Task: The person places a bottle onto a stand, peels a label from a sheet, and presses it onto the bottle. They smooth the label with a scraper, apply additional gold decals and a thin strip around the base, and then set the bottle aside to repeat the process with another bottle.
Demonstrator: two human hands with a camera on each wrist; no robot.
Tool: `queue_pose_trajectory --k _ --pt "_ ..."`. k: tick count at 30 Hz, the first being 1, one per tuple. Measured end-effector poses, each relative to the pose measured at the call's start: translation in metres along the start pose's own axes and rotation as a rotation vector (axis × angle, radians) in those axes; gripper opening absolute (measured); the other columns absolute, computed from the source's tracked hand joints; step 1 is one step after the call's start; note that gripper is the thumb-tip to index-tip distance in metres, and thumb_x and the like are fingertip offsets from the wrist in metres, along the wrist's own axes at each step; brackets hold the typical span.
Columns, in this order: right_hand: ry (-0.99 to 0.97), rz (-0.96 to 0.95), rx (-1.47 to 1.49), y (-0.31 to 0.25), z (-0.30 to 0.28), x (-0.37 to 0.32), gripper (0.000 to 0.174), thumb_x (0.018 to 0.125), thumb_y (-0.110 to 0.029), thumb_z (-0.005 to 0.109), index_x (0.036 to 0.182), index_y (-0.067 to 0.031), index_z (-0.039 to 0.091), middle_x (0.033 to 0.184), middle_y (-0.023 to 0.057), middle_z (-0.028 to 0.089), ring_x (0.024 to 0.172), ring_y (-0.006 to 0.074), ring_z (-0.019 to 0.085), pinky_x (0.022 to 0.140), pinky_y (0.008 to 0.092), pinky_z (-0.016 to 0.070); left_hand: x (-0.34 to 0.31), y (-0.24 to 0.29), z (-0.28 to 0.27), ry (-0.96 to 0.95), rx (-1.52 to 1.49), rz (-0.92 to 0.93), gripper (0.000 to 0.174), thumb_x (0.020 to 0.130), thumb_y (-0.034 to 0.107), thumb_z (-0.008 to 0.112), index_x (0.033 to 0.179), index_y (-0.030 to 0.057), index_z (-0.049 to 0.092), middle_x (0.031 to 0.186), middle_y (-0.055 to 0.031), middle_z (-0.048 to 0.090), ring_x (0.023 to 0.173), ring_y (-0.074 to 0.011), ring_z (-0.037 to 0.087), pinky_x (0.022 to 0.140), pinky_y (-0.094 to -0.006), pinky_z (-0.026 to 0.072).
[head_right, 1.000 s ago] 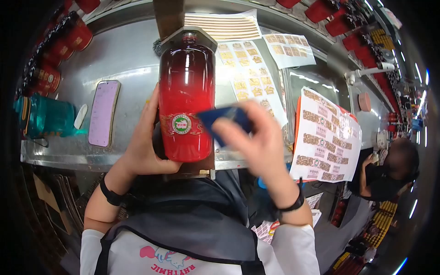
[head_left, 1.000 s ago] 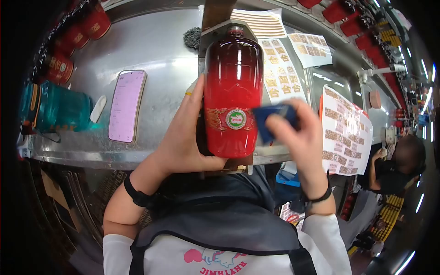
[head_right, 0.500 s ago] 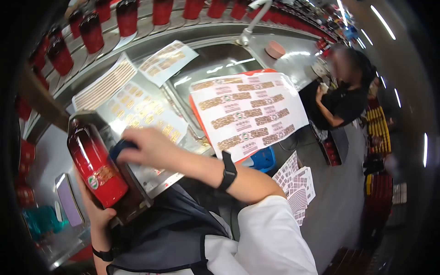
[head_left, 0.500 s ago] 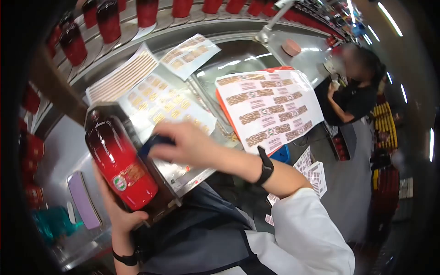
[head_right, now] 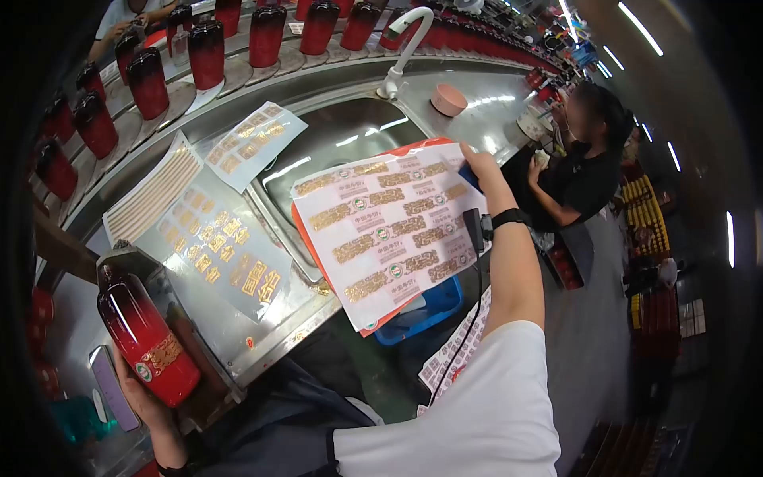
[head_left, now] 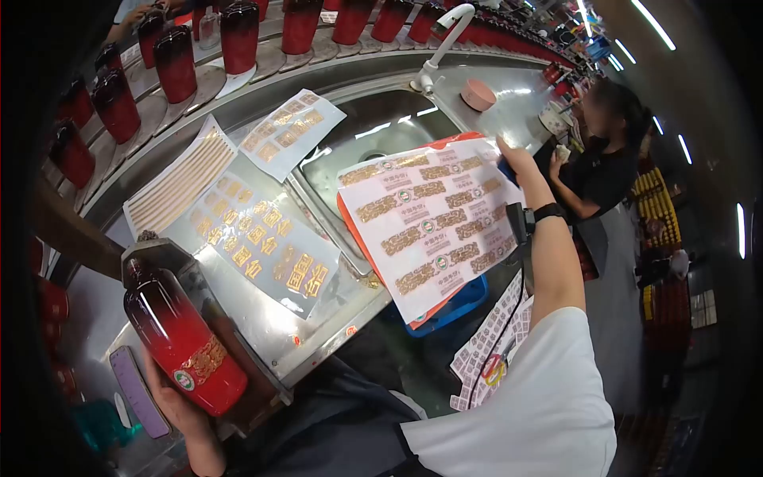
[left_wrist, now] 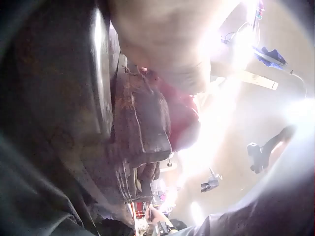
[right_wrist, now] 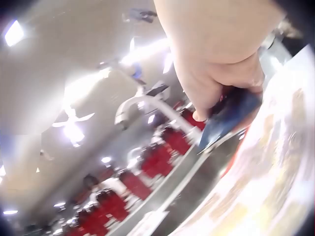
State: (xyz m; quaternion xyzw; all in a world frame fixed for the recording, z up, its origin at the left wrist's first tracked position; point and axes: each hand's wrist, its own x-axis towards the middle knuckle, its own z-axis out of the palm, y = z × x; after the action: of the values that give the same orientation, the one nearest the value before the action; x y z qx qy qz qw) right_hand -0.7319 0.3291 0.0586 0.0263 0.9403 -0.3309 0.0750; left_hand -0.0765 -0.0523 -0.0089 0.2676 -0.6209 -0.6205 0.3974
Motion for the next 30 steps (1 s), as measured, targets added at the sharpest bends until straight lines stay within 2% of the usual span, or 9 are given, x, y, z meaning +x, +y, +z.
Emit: queue_pose_trajectory --k 2,3,8,10,14,20,23,27,30 --pt "0.036 -0.174 -0.310 0.031 -0.005 0.035 0.051 0.082 -0.052 0.074 0.090 -0.0011 0.076 0.077 0.0079 0.069 0.062 0.0173 0.061 0.061 0.0321 0.0490 0.001 -0.008 -0.009 0.016 0.008 0.001 0.096 0.096 0.066 0.047 0.152 -0.0089 0.027 0.151 -0.0214 0.041 0.137 -0.0290 0.045 0.114 -0.0421 0.0348" --pt "-0.035 -0.133 -0.548 0.023 -0.013 0.023 0.054 0.079 -0.052 0.076 0.093 -0.0003 0.077 0.077 0.0108 0.070 0.066 0.0192 0.064 0.064 0.0325 0.0519 0.002 -0.010 -0.010 0.025 0.014 0.001 0.094 0.097 0.065 0.045 0.152 -0.0091 0.028 0.150 -0.0215 0.042 0.136 -0.0289 0.046 0.113 -0.0419 0.0356" --pt "0.000 -0.201 -0.319 0.043 -0.002 0.061 0.050 0.073 -0.032 0.087 0.110 -0.0023 0.071 0.080 0.0032 0.069 0.064 0.0129 0.060 0.060 0.0291 0.0476 0.001 -0.017 -0.017 0.020 0.023 0.013 0.072 0.105 0.052 0.037 0.150 -0.0047 0.035 0.143 -0.0170 0.049 0.129 -0.0259 0.052 0.109 -0.0390 0.0398" --pt "-0.037 -0.199 -0.199 0.047 0.004 0.081 0.054 0.072 -0.020 0.088 0.120 -0.0033 0.068 0.080 0.0038 0.068 0.068 0.0123 0.060 0.061 0.0266 0.0476 -0.002 -0.020 -0.020 0.049 0.062 0.006 0.072 0.104 0.052 0.038 0.149 -0.0041 0.035 0.142 -0.0167 0.050 0.128 -0.0258 0.052 0.108 -0.0392 0.0410" --pt "-0.263 -0.309 -0.152 0.008 0.010 0.072 0.062 0.079 -0.017 0.083 0.137 -0.0137 0.062 0.083 0.0020 0.065 0.073 0.0105 0.058 0.067 0.0258 0.0468 -0.006 -0.028 -0.029 0.057 -0.033 -0.051 0.080 0.101 0.058 0.043 0.148 -0.0059 0.035 0.142 -0.0189 0.049 0.128 -0.0279 0.053 0.108 -0.0422 0.0427" --pt "-0.561 -0.466 -0.207 -0.032 0.030 0.078 0.051 0.083 -0.018 0.079 0.132 -0.0125 0.066 0.088 0.0018 0.067 0.081 0.0104 0.059 0.075 0.0256 0.0475 -0.008 -0.026 -0.032 0.075 -0.022 -0.079 0.079 0.100 0.057 0.045 0.148 -0.0052 0.035 0.141 -0.0190 0.050 0.127 -0.0278 0.055 0.107 -0.0421 0.0444" --pt "-0.696 -0.394 -0.252 -0.048 0.043 0.087 0.041 0.084 -0.018 0.078 0.123 -0.0067 0.069 0.096 0.0047 0.070 0.088 0.0109 0.062 0.080 0.0251 0.0488 -0.004 -0.021 -0.025 0.063 -0.022 -0.063 0.073 0.101 0.054 0.046 0.148 -0.0008 0.038 0.137 -0.0156 0.055 0.121 -0.0262 0.059 0.104 -0.0415 0.0478" --pt "-0.636 -0.415 -0.361 -0.059 0.053 0.091 0.026 0.086 -0.017 0.076 0.107 -0.0032 0.072 0.100 0.0059 0.073 0.090 0.0117 0.065 0.080 0.0241 0.0502 -0.003 -0.028 -0.027 0.060 -0.031 -0.049 0.077 0.099 0.055 0.049 0.148 -0.0022 0.037 0.138 -0.0164 0.054 0.123 -0.0269 0.058 0.105 -0.0413 0.0468" --pt "-0.617 -0.512 -0.196 -0.078 0.067 0.078 0.012 0.087 -0.014 0.075 0.095 -0.0054 0.071 0.093 0.0033 0.074 0.079 0.0102 0.064 0.073 0.0254 0.0512 0.001 -0.017 -0.018 0.038 -0.064 -0.064 0.088 0.096 0.059 0.055 0.150 -0.0058 0.033 0.144 -0.0194 0.049 0.130 -0.0287 0.052 0.111 -0.0432 0.0410"
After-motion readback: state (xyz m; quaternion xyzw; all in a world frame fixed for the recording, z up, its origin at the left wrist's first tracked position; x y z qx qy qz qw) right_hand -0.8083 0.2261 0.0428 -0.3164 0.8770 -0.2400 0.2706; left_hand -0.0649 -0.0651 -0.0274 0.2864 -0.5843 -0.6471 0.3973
